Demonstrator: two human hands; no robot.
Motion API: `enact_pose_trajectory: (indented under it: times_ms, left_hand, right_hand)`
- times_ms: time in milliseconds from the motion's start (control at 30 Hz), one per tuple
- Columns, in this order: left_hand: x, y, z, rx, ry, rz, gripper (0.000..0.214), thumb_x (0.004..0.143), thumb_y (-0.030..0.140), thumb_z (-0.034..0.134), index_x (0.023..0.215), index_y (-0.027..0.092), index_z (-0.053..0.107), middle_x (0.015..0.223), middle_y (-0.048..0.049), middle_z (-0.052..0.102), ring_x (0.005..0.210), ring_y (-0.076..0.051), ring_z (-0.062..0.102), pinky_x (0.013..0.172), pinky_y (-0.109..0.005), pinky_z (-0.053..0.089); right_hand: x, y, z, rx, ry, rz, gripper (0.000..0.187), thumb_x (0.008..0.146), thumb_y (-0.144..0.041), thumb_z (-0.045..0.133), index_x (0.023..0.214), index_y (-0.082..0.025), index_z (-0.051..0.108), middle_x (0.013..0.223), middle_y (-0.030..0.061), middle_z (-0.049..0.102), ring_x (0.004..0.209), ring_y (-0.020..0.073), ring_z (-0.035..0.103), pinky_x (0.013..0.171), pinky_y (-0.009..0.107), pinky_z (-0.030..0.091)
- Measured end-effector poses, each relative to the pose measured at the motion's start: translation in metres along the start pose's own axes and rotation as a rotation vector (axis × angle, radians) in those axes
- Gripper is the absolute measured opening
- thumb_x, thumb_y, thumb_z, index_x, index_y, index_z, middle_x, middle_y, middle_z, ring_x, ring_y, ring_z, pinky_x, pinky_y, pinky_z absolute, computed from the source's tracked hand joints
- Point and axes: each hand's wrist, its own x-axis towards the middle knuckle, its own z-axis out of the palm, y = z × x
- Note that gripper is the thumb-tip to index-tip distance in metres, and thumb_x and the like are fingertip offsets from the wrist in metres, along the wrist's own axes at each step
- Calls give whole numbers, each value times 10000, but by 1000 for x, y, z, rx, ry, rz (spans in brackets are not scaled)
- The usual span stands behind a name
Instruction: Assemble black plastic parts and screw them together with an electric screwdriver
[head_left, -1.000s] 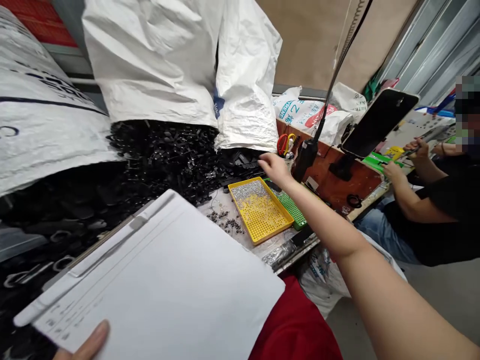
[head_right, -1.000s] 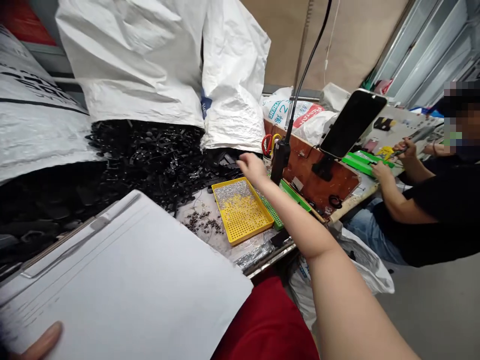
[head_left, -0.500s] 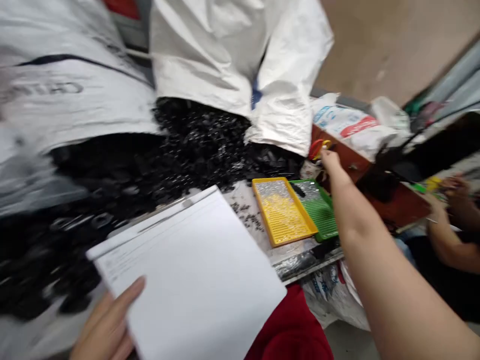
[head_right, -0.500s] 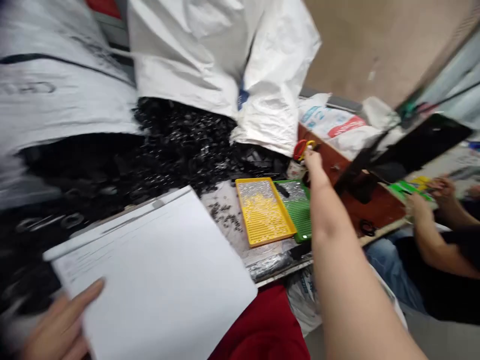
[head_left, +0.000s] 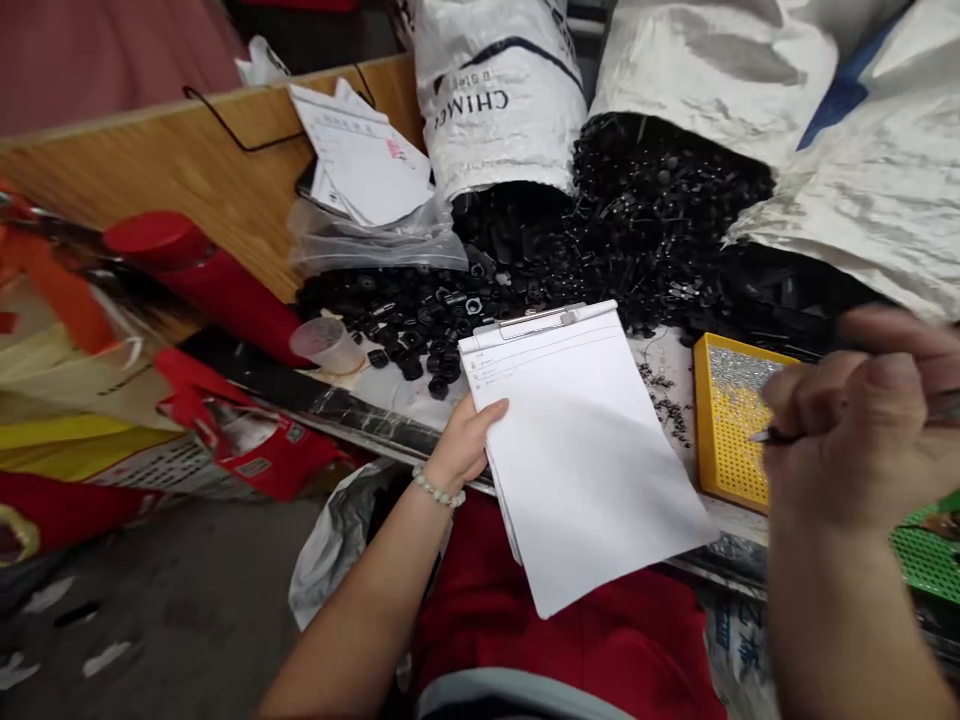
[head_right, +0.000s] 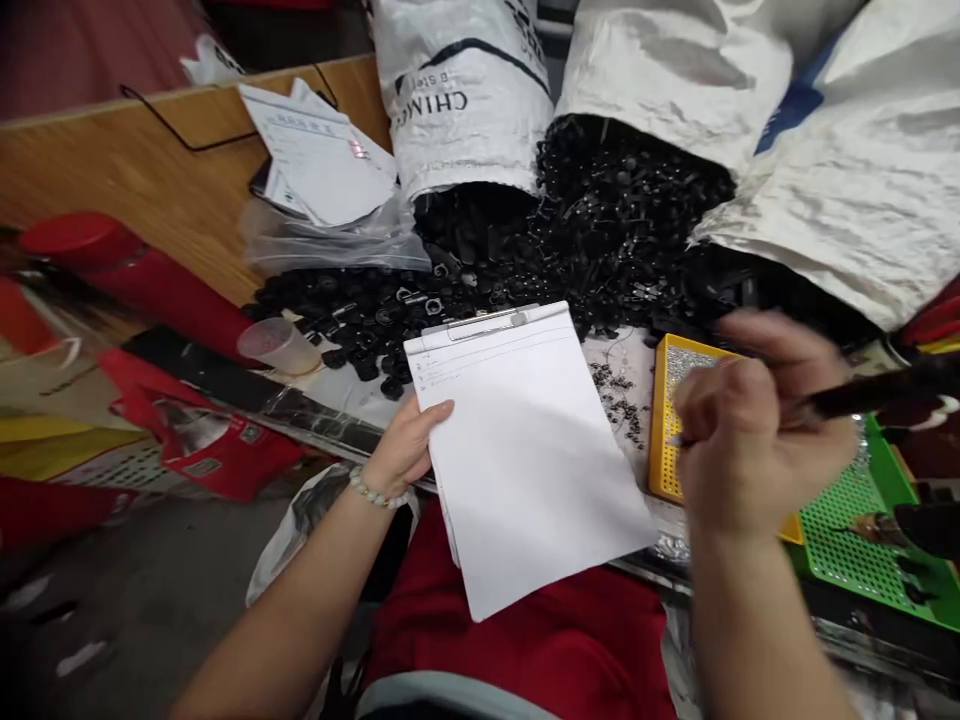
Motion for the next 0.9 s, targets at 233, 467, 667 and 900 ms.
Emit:
enact_pose_trajectory:
  times_ms: [233,467,667,900]
  left_hand:
    - [-1,-7,-2,-61,29,119,461,714,265,682,1147,166,560,1198,-97,633,1110,-270,578,978,-426,426]
    - [1,-7,-3,-116,-38,172,400,754,196,642,1149,198,573,1219,-65,614,1160,-232,540,1035,-390,370]
    - [3,-12,-7,-98,-71,221,335,762,192,642,1094,187,595,1222,-73,614,1185,-243,519,1032,-403,374]
    - [3,-11,-7,-86,-86,249,439,754,236,663,1182,209,565,1294,-77,572,1230,-240,486,1061,-388,350]
  right_hand:
    - [-26,37,133,347,-160,218,585,897,-559,243,880,-176,684,501,-15,493,472,95,492,478,251,410]
    - [-54,77,138,-78,-351,-47,204,822,-323,585,991,-237,661,891,16,679,818,136,628,748,285,500]
    - [-60,79,139,-218,-370,-232,154,845,-267,517,868,-202,655,723,9,634,652,116,583,606,259,470]
    - [-62,80,143,-240,-396,-275,141,837,-242,525,866,-188,652,724,14,632,650,109,585,609,249,468]
